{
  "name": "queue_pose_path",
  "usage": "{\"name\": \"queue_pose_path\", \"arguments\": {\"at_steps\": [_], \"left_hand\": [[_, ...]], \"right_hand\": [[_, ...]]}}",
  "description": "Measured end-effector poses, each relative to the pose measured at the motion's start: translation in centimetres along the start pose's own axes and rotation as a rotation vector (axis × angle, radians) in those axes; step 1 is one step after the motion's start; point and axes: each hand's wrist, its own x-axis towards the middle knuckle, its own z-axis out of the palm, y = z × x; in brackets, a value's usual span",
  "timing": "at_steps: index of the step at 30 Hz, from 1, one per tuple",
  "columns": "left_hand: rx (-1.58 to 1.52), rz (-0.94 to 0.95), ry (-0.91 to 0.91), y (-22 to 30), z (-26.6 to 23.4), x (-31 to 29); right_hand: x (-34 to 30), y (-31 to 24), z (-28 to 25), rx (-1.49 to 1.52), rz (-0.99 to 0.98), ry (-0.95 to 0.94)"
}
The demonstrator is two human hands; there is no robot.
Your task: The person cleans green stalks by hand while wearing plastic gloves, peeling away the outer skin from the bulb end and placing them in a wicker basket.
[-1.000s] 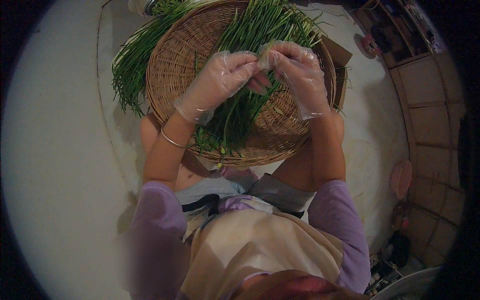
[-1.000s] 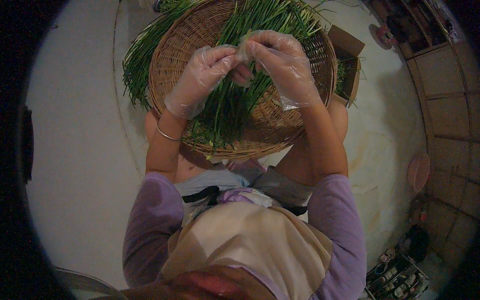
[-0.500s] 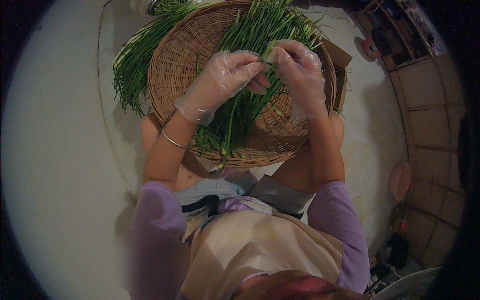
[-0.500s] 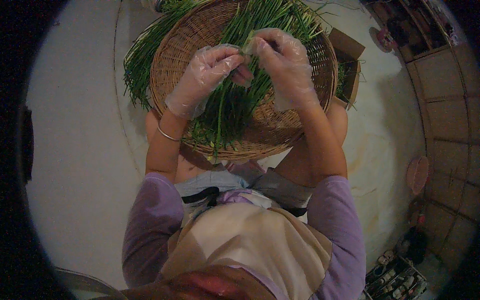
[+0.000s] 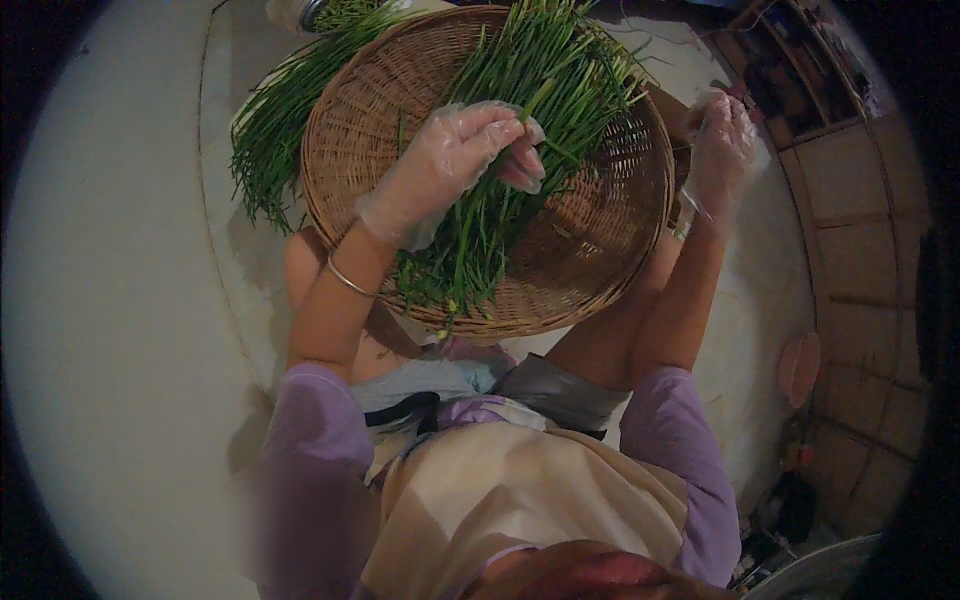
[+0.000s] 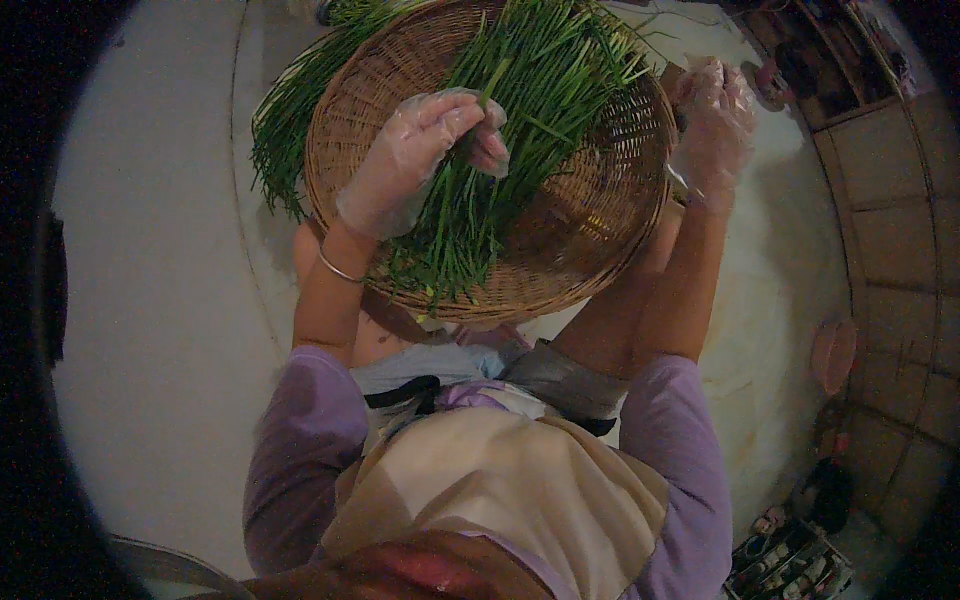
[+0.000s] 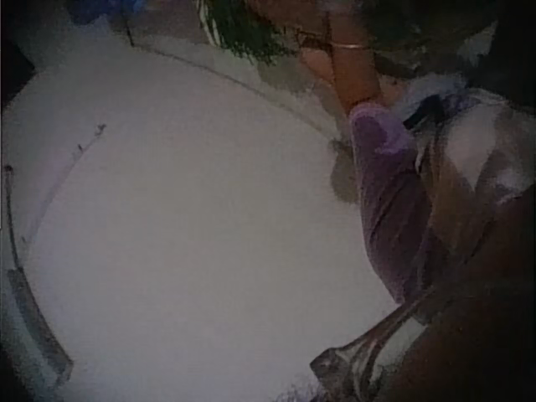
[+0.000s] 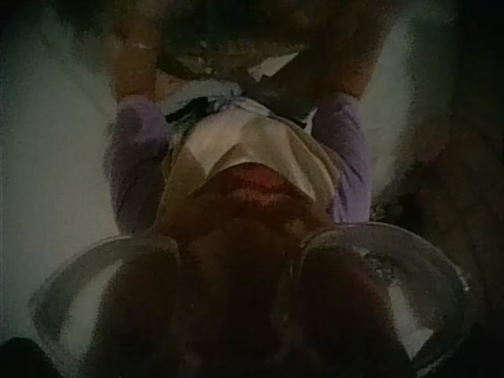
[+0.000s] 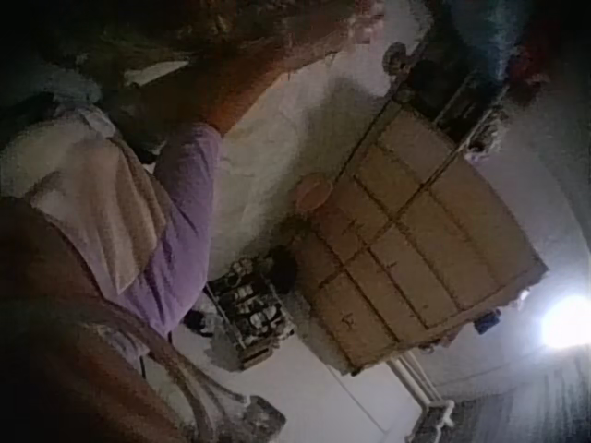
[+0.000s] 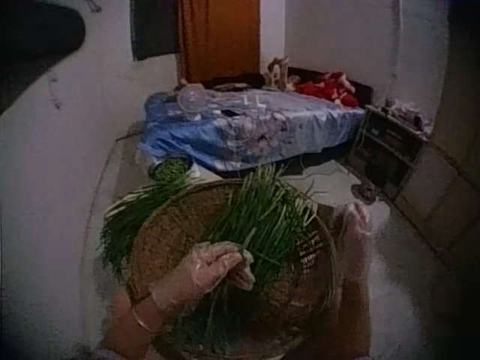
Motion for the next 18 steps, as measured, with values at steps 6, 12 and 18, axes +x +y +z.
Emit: {"name": "queue_pose_path", "arguments": {"at_steps": [6, 12, 18], "left_hand": [[-0.042, -0.008, -0.024, 0.5, 0.2, -0.4], [0.073, 0.003, -0.051, 0.7, 0.6, -0.7], [0.172, -0.009, -0.146, 0.4, 0.1, -0.2]], "right_hand": [[-0.2, -1.0, -0.5, -0.253, -0.204, 0.213], [-5.6, -9.0, 1.7, 0.852, 0.076, -0.551], [-6.2, -10.4, 2.5, 0.906, 0.243, -0.597]]}}
